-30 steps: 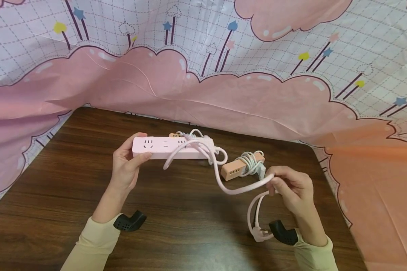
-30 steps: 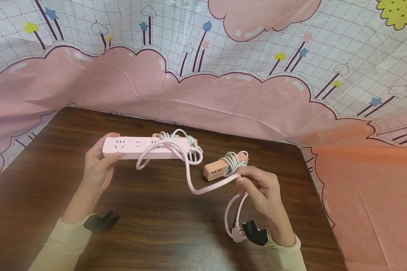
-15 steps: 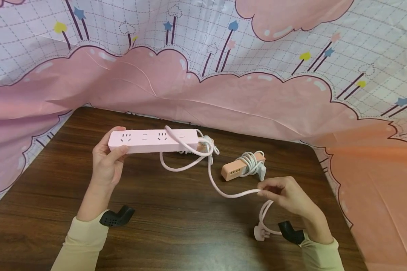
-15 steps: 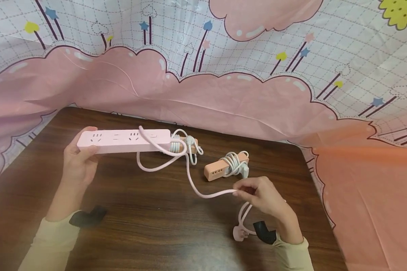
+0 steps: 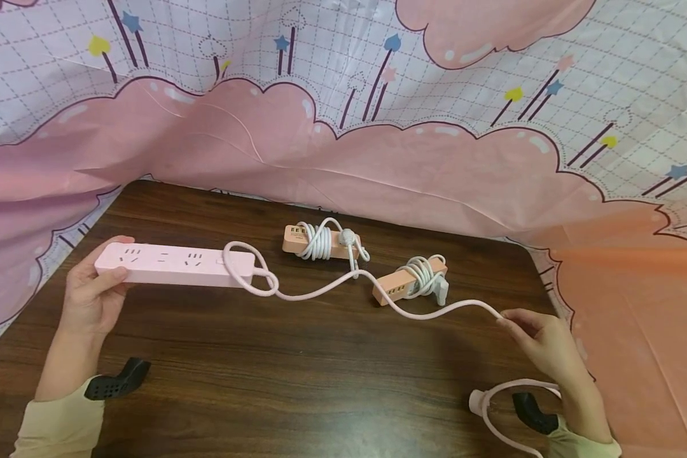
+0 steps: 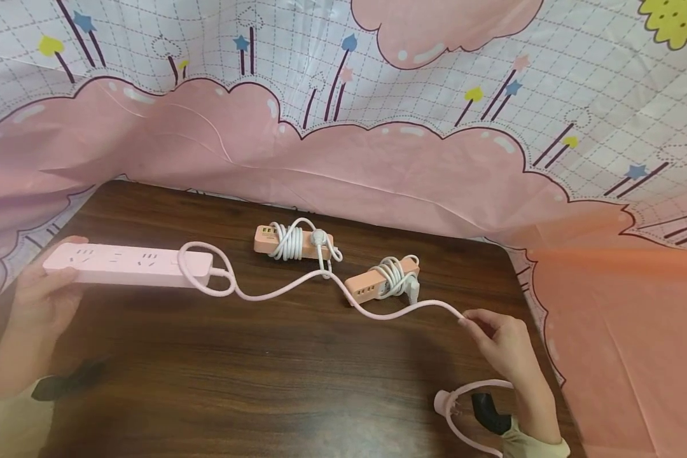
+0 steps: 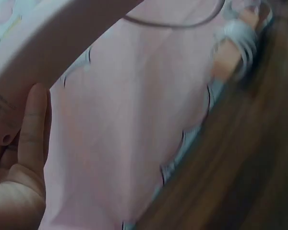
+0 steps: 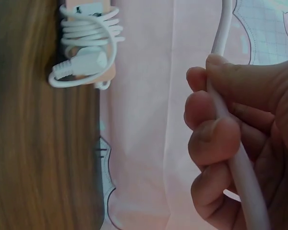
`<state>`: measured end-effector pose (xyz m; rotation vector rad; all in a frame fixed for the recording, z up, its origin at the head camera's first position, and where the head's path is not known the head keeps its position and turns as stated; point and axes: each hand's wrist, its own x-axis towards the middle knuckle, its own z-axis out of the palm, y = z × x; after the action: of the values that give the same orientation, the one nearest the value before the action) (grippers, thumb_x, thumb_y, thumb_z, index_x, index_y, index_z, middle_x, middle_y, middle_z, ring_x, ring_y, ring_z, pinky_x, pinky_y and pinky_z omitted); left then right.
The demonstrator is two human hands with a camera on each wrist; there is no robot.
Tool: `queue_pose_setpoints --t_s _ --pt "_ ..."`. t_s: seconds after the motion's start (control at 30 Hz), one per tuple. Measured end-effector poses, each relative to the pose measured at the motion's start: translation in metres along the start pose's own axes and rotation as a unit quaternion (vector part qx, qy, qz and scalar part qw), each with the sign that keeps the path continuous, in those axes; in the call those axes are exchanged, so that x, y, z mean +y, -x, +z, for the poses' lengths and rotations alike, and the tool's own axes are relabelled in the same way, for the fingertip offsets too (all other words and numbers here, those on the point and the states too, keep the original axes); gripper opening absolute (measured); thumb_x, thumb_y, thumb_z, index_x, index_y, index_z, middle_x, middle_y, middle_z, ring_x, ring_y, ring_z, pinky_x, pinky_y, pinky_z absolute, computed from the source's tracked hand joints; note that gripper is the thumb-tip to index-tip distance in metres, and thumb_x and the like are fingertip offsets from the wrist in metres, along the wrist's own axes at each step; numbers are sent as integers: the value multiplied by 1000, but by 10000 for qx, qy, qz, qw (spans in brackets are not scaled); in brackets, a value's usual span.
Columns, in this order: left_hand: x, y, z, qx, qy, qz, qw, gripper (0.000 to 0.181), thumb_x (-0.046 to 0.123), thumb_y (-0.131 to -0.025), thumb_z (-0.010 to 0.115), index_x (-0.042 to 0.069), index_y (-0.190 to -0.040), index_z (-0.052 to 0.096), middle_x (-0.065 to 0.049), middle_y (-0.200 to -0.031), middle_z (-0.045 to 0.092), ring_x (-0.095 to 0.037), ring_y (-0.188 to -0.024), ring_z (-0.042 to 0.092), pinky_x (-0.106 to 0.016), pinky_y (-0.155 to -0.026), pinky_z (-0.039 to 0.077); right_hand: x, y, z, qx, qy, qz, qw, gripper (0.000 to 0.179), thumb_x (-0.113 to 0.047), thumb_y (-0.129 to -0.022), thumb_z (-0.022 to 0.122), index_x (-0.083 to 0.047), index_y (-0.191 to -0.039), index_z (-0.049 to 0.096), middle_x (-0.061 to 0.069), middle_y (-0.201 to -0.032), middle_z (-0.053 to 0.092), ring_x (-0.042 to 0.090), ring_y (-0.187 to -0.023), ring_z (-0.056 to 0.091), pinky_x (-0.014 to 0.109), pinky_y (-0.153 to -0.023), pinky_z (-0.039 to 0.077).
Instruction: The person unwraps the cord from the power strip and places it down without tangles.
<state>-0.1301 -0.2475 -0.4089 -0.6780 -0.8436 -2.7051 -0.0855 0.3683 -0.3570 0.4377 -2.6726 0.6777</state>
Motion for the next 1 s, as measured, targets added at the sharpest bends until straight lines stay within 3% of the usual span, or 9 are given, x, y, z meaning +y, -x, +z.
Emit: queue_pose_setpoints --t_s 0.07,0.3,0.43,0.53,0.67,0.77,1.0 --pt "9 8 -10 131 -287 71 9995 42 -26 -83 25 -19 -112 54 -25 -100 63 -27 -87 66 -33 -70 55 3 4 0 -2 23 25 10000 8 2 -77 73 1 -84 69 0 -64 66 -6 -53 49 13 -44 37" --pt "33 33 -38 896 -411 277 9947 38 -27 -85 28 -22 -114 52 -26 -104 60 -30 -88 65 -36 -69 55 8 15 3 -157 191 223 9994 5 -1 -78 72 -2 -82 69 -10 -58 58 -3 -49 45 15 -41 33" --pt "41 46 -52 1423 -789 435 9857 37 -28 -84 34 -22 -116 51 -25 -103 60 -29 -87 66 -35 -67 55 10 22 7 -477 247 398 9978 6 -4 -78 73 -6 -82 69 -15 -55 51 -3 -48 40 17 -42 32" --pt "46 54 -65 1652 -723 451 9826 38 -29 -83 36 -21 -117 51 -24 -101 61 -29 -85 66 -36 -66 55 11 27 10 -830 230 525 9949 4 -10 -81 72 -8 -82 69 -17 -55 49 -2 -49 40 20 -43 33" --pt "48 62 -68 1801 -678 447 9803 38 -30 -82 38 -19 -114 54 -23 -97 63 -29 -83 67 -35 -64 55 13 32 16 -1115 132 423 9928 4 -12 -81 72 -13 -80 69 -17 -61 54 -3 -54 44 22 -46 38" --pt "48 66 -63 1849 -782 403 9788 37 -30 -82 39 -18 -113 55 -22 -98 62 -27 -83 67 -34 -65 55 16 34 23 -1126 -48 203 9934 7 -11 -79 74 -14 -76 68 -16 -67 57 -3 -57 45 22 -48 38" --pt "46 74 -68 1910 -804 132 9782 40 -31 -81 41 -15 -114 57 -21 -103 63 -27 -90 66 -34 -71 53 18 37 39 -993 -188 -137 9948 18 -3 -72 77 -18 -73 66 -17 -69 53 -4 -60 45 20 -50 39"
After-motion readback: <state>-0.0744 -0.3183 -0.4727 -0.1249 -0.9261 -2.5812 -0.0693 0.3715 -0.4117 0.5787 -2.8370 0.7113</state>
